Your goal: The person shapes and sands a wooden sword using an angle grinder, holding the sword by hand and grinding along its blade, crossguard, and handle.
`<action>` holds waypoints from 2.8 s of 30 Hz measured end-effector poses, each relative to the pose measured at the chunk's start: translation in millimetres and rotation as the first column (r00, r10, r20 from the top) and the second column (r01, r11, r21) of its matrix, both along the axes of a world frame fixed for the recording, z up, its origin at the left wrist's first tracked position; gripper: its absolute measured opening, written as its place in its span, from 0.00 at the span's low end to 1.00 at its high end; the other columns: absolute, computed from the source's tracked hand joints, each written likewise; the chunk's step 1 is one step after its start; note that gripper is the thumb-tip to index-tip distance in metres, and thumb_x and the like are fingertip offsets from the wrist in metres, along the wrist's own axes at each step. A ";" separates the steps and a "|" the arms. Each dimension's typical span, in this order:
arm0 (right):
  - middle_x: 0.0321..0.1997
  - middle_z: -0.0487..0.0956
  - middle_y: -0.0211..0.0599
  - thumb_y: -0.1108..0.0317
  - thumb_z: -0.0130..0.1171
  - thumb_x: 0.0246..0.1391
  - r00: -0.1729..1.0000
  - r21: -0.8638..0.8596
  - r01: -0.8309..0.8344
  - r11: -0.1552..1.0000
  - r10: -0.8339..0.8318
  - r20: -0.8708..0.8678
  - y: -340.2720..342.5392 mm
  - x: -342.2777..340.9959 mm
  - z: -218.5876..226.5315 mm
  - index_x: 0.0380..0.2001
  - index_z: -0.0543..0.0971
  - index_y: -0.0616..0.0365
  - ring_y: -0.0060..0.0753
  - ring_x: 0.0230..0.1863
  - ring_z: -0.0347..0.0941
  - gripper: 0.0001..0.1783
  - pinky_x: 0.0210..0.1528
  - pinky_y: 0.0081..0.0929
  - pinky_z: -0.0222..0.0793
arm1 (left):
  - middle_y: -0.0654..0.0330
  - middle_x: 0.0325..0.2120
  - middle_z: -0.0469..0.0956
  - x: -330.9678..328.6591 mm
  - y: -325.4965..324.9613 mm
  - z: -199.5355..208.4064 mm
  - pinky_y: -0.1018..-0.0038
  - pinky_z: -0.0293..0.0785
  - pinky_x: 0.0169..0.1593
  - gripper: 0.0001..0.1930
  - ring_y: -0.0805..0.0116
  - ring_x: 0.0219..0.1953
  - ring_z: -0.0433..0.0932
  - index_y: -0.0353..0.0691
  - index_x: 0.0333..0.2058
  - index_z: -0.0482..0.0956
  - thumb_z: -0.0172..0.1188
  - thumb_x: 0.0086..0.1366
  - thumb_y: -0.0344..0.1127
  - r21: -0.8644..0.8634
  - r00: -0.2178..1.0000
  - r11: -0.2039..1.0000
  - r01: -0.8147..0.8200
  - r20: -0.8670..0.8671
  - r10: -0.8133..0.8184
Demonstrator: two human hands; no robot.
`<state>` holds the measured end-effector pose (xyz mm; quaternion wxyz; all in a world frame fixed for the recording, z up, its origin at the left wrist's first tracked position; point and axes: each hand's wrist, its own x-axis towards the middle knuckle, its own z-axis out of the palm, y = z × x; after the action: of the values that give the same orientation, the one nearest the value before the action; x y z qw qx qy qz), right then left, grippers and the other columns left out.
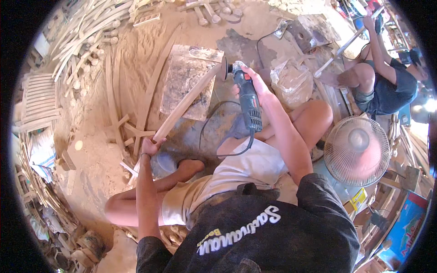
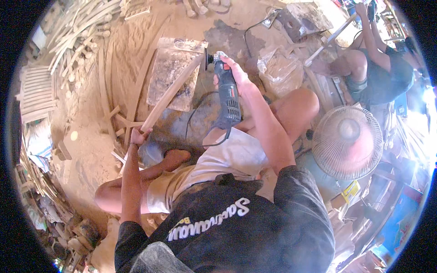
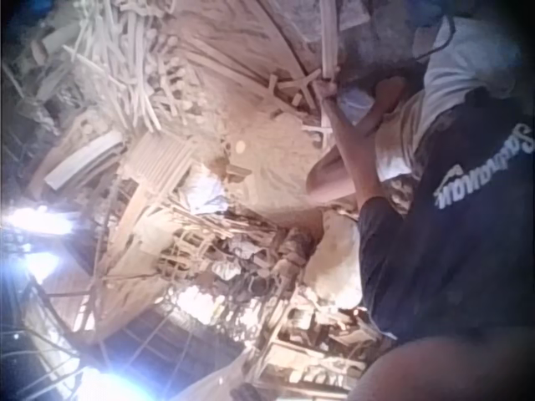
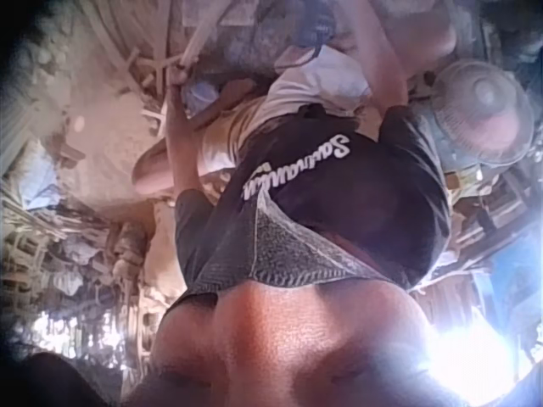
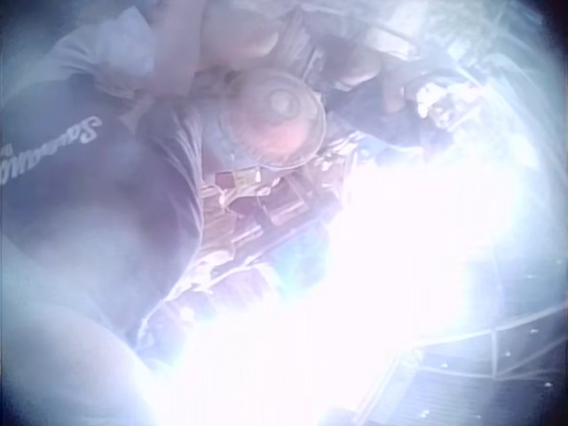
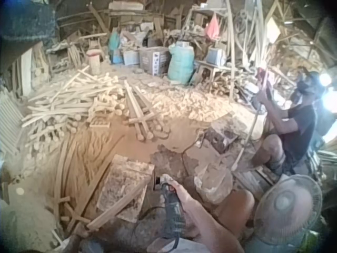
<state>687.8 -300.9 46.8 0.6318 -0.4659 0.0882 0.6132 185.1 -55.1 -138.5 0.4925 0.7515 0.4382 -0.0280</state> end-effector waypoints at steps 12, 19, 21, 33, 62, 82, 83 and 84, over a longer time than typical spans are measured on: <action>0.26 0.81 0.45 0.38 0.66 0.64 0.990 -0.020 -0.130 0.991 0.131 0.050 -0.4 16.0 16.1 0.36 0.75 0.55 0.40 0.22 0.79 0.28 0.26 0.38 0.81 | 0.65 0.17 0.79 6.2 -6.2 25.3 0.69 0.71 0.25 0.32 0.75 0.19 0.75 0.34 0.31 0.89 0.80 0.57 0.64 -0.007 0.999 1.000 0.020 -0.034 -0.020; 0.26 0.79 0.40 0.43 0.76 0.56 0.875 -0.250 -0.023 0.968 0.141 0.463 0.3 29.1 49.1 0.45 0.75 0.58 0.35 0.23 0.79 0.32 0.25 0.35 0.80 | 0.53 0.23 0.88 0.0 -37.3 31.1 0.56 0.83 0.36 0.39 0.53 0.29 0.89 0.43 0.40 0.92 0.70 0.56 0.78 0.332 0.975 0.943 0.031 -0.216 0.044; 0.30 0.81 0.37 0.44 0.80 0.51 0.665 -0.331 -0.016 0.943 0.258 0.701 2.3 36.3 65.2 0.57 0.72 0.64 0.29 0.29 0.82 0.44 0.33 0.32 0.81 | 0.52 0.26 0.89 5.8 -46.1 40.3 0.55 0.84 0.38 0.39 0.50 0.31 0.90 0.45 0.41 0.93 0.68 0.56 0.80 0.375 0.973 0.927 0.024 -0.221 0.064; 0.38 0.87 0.38 0.50 0.76 0.55 -0.093 -0.590 -0.407 0.698 0.611 0.786 83.1 58.4 83.7 0.67 0.71 0.66 0.28 0.42 0.83 0.45 0.51 0.28 0.75 | 0.49 0.23 0.87 11.5 -88.8 44.7 0.53 0.84 0.34 0.33 0.46 0.28 0.88 0.47 0.44 0.91 0.69 0.61 0.73 0.624 0.962 0.781 0.027 -0.228 0.149; 0.27 0.78 0.31 0.39 0.75 0.54 0.669 -0.364 -0.207 0.908 0.402 0.625 5.2 102.7 42.8 0.34 0.82 0.53 0.27 0.25 0.77 0.27 0.25 0.29 0.70 | 0.54 0.21 0.86 -5.6 -23.7 16.6 0.59 0.82 0.33 0.35 0.58 0.25 0.87 0.39 0.40 0.92 0.75 0.57 0.71 0.313 0.985 0.950 0.024 -0.172 0.032; 0.33 0.81 0.43 0.49 0.74 0.59 0.924 0.104 0.282 0.954 -0.299 0.237 -36.9 37.4 57.3 0.50 0.76 0.59 0.41 0.28 0.81 0.28 0.31 0.43 0.83 | 0.47 0.34 0.90 -31.0 41.9 132.6 0.60 0.86 0.42 0.32 0.55 0.35 0.90 0.35 0.45 0.89 0.77 0.59 0.61 0.565 0.974 0.825 0.023 -0.198 0.109; 0.33 0.81 0.42 0.48 0.73 0.59 0.919 0.068 0.284 0.956 -0.292 0.264 -43.6 47.6 58.8 0.52 0.75 0.59 0.41 0.31 0.82 0.30 0.33 0.43 0.83 | 0.56 0.28 0.85 -16.2 58.1 155.0 0.64 0.81 0.36 0.29 0.64 0.30 0.85 0.35 0.42 0.89 0.75 0.63 0.60 0.534 0.972 0.833 -0.143 -0.085 0.221; 0.35 0.80 0.45 0.47 0.69 0.62 0.876 0.153 0.249 0.956 -0.290 0.384 -41.7 47.3 60.2 0.51 0.73 0.62 0.43 0.32 0.82 0.30 0.35 0.42 0.84 | 0.64 0.21 0.80 -6.0 80.1 203.7 0.69 0.75 0.30 0.26 0.73 0.25 0.79 0.36 0.39 0.90 0.74 0.67 0.59 0.499 0.937 0.810 -0.308 0.011 0.349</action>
<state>735.1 -342.6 107.0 0.7377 -0.5335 -0.0099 0.4136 179.0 25.1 65.2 0.2634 0.7630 0.5735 0.1398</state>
